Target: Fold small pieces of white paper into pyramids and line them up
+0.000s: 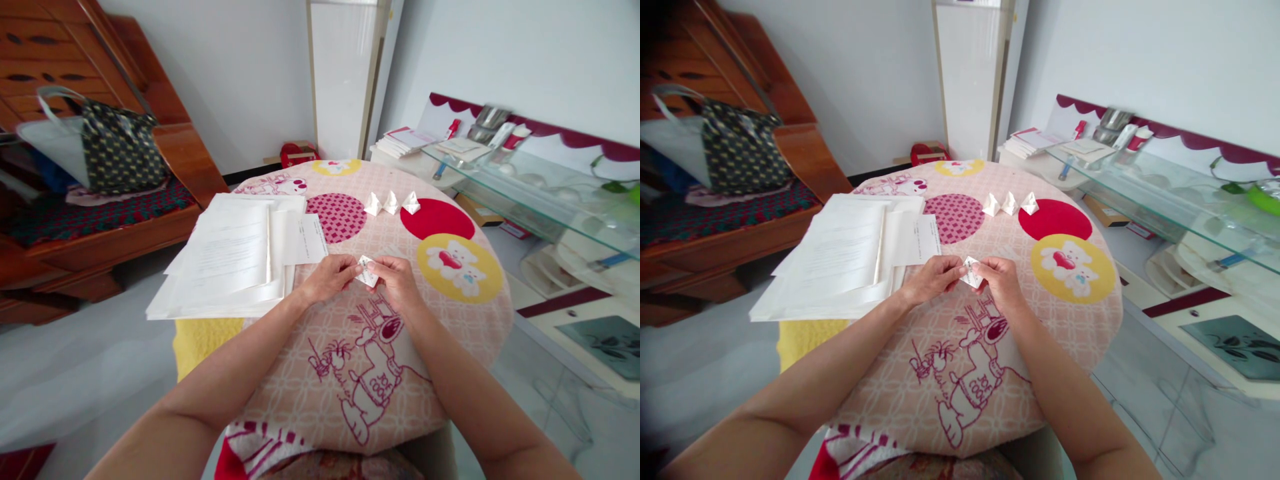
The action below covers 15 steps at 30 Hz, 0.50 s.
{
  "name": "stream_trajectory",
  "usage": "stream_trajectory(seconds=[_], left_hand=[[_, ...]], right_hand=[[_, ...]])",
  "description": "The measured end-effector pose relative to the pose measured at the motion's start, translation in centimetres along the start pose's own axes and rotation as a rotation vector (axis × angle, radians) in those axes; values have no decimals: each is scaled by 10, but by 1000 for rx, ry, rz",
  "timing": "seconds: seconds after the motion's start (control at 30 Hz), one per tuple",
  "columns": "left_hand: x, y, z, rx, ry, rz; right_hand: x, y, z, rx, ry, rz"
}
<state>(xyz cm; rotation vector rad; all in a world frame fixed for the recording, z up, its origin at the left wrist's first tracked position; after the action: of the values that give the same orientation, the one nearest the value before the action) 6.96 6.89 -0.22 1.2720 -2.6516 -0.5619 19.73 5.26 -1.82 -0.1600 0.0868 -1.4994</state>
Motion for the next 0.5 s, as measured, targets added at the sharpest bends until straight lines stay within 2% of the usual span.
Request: stream_trajectory(seconds=[0.13,0.33,0.5], left_hand=[[1,2,-7,-25,-60,-42],[-1,-7,6,247,-14,98],[-3,-8,7,294,-15,113]], right_hand=[[-1,2,-2,-45,-8,2],[0,0,0,-17,1,22],[-1,-4,-3,39,1,74]])
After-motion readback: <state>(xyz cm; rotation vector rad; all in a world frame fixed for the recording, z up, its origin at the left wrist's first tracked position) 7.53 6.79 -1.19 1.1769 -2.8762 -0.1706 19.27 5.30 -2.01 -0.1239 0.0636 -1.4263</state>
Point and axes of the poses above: each hand's wrist, its own x-axis away from the middle knuckle, its own y-axis out of the back of the hand, z = x × y, the point moved 9 cm from there along -x, towards the middle knuckle, and after that the axes turned 5 degrees about z, right-handed, at the moved point
